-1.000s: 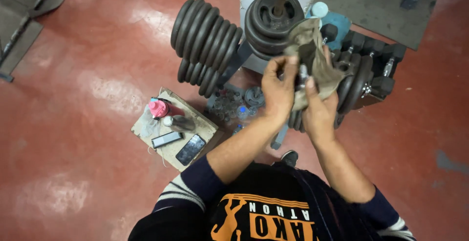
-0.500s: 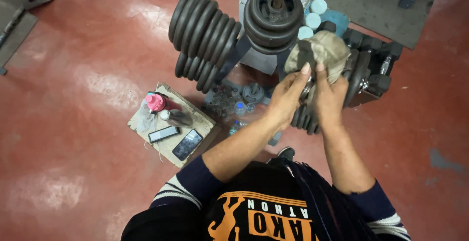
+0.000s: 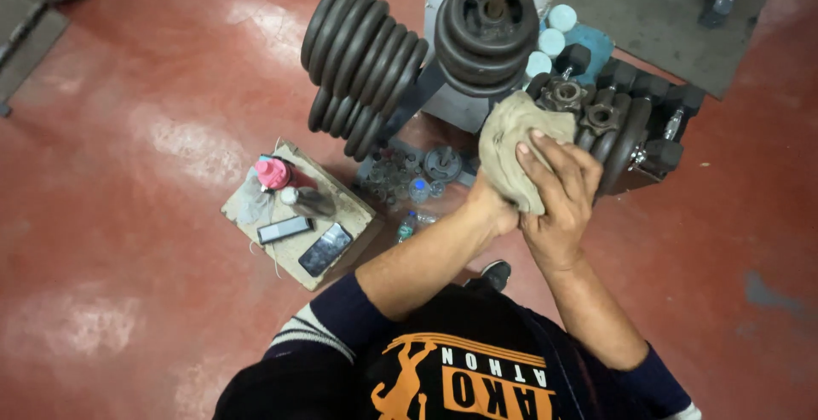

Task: The recorder is cleaning a metal weight-adjustment component with a cloth in a gym environment.

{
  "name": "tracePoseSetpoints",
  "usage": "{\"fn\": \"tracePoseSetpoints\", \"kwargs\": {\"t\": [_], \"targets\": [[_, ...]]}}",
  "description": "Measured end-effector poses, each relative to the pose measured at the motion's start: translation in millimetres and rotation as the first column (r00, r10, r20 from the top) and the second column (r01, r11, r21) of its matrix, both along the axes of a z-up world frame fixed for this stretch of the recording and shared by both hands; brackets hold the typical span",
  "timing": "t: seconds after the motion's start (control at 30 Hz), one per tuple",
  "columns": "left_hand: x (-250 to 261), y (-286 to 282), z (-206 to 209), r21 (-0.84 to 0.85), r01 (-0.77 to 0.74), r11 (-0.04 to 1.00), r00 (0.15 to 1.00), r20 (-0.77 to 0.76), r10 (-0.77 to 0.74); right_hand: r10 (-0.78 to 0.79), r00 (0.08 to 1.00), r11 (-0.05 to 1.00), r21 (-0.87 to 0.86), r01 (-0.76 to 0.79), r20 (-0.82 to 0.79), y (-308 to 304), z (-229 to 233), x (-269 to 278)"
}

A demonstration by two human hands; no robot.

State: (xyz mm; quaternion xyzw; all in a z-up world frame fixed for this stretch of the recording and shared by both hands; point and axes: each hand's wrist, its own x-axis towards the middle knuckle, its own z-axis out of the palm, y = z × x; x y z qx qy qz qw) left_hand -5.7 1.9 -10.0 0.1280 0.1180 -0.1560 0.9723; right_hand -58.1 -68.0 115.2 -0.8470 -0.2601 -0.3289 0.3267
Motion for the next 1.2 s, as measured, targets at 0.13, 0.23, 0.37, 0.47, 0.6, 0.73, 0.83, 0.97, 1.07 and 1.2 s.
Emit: {"fn": "tracePoseSetpoints", "kwargs": {"t": [0.13, 0.23, 0.37, 0.47, 0.6, 0.73, 0.83, 0.97, 1.07, 1.2], "targets": [[2, 14, 20, -0.311, 0.108, 0.944, 0.992, 0.097, -0.082, 0.019, 0.999, 0.999, -0.045, -0.018, 0.035, -7, -10, -6], [7, 26, 26, -0.461, 0.252, 0.851, 0.926, 0.369, -0.075, 0.051, 0.997, 0.996, -0.074, -0.047, 0.055, -14, -15, -10], [10, 40, 20, -0.215, 0.34, 0.916, 0.939, 0.132, -0.318, 0.129, 0.991, 0.984, -0.128, -0.125, 0.029, -25, -20, -11], [5, 48, 34, -0.069, 0.267, 0.961, 0.963, -0.022, -0.269, 0.111, 0.994, 0.98, -0.167, -0.108, 0.009, -39, -29, -4], [2, 61, 42, 0.072, 0.187, 0.98, 0.982, -0.022, -0.186, -0.094, 0.994, 0.985, -0.15, 0.085, -0.052, -45, -36, 6], [-5, 60, 60, 0.191, 0.172, 0.966, 0.985, -0.051, -0.165, -0.156, 0.98, 0.981, 0.099, 0.169, -0.126, -21, -18, 12], [-2, 51, 34, 0.428, 0.153, 0.891, 0.958, -0.285, -0.028, 0.072, 0.996, 0.996, -0.043, -0.074, -0.052, -1, -1, 11], [-8, 54, 48, 0.496, 0.031, 0.868, 0.994, 0.074, -0.078, 0.127, 0.985, 0.992, 0.006, -0.128, -0.12, -2, -4, 11], [-16, 60, 80, 0.406, 0.158, 0.9, 0.974, -0.216, -0.074, 0.102, 0.988, 0.995, 0.022, -0.1, -0.115, -9, -11, 11], [-15, 59, 60, 0.182, 0.176, 0.967, 0.976, -0.16, -0.148, -0.104, 0.983, 0.994, -0.048, 0.097, -0.151, -26, -38, 17]]}}
